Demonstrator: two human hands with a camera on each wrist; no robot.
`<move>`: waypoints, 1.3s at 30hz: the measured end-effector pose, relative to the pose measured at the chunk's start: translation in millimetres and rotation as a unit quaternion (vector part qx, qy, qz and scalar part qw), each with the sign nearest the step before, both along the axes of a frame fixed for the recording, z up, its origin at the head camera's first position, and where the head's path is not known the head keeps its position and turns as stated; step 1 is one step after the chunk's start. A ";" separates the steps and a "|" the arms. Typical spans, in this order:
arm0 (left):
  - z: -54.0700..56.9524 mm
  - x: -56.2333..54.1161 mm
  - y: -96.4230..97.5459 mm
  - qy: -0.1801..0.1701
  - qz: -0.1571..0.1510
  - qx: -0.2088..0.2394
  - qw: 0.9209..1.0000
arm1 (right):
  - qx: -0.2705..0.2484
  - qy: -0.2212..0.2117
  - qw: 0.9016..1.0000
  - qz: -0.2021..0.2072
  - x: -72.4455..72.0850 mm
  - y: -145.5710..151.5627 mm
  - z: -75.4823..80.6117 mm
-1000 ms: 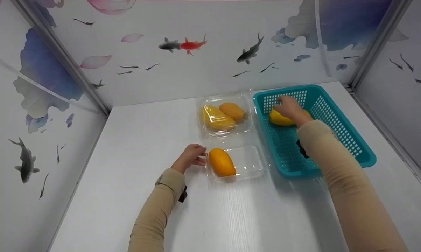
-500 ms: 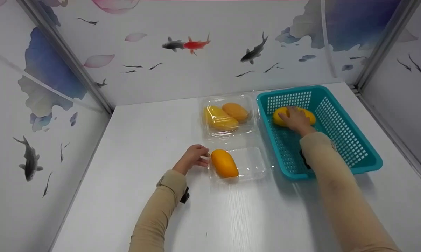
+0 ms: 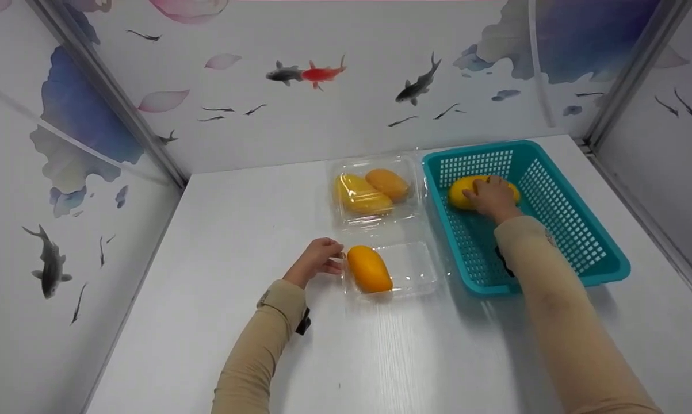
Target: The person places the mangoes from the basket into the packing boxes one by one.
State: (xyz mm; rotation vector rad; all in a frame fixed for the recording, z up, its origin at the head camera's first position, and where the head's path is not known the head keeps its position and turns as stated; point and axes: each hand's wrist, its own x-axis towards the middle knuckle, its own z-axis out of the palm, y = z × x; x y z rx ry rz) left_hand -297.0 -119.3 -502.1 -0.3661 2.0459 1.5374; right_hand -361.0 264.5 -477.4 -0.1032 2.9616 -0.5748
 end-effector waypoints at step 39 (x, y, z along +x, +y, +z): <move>-1.0 3.4 -0.8 0.016 -0.002 0.019 1.000 | -0.145 -0.224 0.964 -0.023 18.2 -12.5 8.7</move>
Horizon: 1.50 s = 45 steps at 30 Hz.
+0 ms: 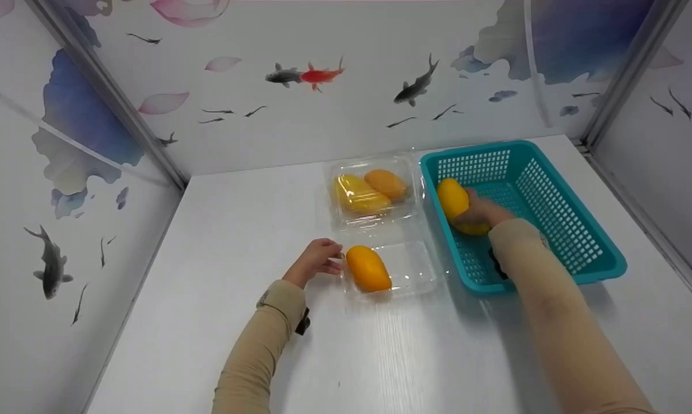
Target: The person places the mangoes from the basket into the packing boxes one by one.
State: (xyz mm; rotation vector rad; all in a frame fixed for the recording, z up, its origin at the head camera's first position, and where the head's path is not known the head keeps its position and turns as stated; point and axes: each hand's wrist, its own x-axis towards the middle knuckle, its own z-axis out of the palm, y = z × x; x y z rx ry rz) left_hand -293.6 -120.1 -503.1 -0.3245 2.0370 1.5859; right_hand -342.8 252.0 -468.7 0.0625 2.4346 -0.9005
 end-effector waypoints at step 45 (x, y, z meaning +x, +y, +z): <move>-2.3 0.6 1.7 0.006 0.011 -0.007 1.000 | -0.055 0.046 0.997 -0.019 13.7 16.7 36.7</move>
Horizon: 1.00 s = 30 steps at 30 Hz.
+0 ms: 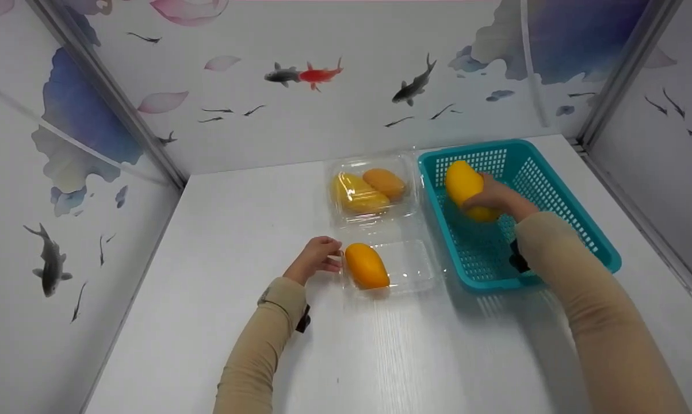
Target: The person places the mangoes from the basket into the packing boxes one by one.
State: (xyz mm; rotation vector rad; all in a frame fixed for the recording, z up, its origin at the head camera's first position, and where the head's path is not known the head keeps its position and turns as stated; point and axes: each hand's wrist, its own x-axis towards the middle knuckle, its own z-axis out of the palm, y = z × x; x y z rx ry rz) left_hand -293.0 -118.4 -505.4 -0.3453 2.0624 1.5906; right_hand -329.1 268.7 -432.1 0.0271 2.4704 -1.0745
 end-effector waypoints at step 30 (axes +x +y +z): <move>0.9 3.0 -0.5 0.018 -0.008 -0.001 1.000 | -0.014 0.068 0.996 0.064 57.7 -77.5 32.9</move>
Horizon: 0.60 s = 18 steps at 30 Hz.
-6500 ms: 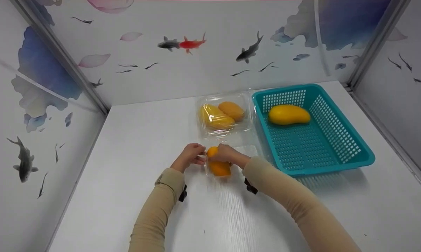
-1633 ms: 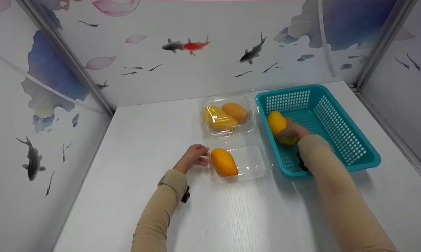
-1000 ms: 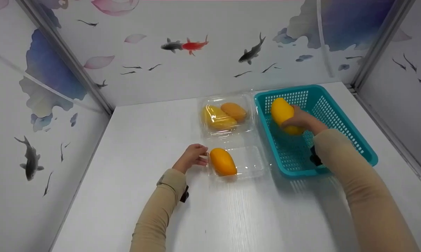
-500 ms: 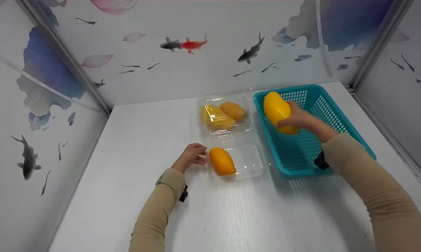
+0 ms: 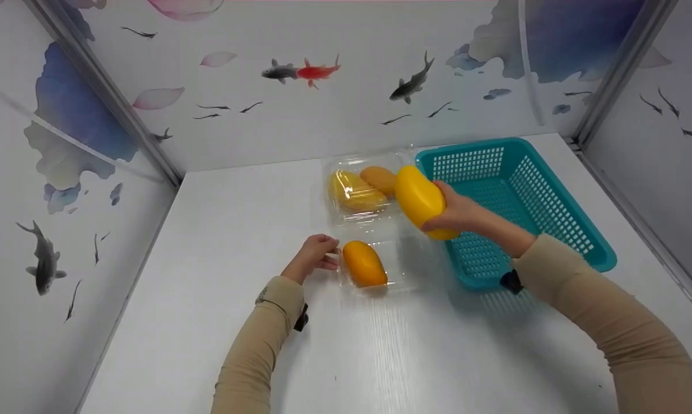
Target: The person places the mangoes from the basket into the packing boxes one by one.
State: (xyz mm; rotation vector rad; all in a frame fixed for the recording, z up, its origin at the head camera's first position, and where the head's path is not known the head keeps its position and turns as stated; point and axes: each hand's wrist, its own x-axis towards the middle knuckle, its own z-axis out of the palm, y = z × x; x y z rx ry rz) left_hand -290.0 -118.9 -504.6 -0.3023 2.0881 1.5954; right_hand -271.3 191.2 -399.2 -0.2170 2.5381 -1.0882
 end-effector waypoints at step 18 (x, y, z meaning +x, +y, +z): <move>-0.7 0.3 0.2 0.003 0.002 0.000 1.000 | 0.057 -0.001 0.998 0.029 20.4 -51.9 -40.9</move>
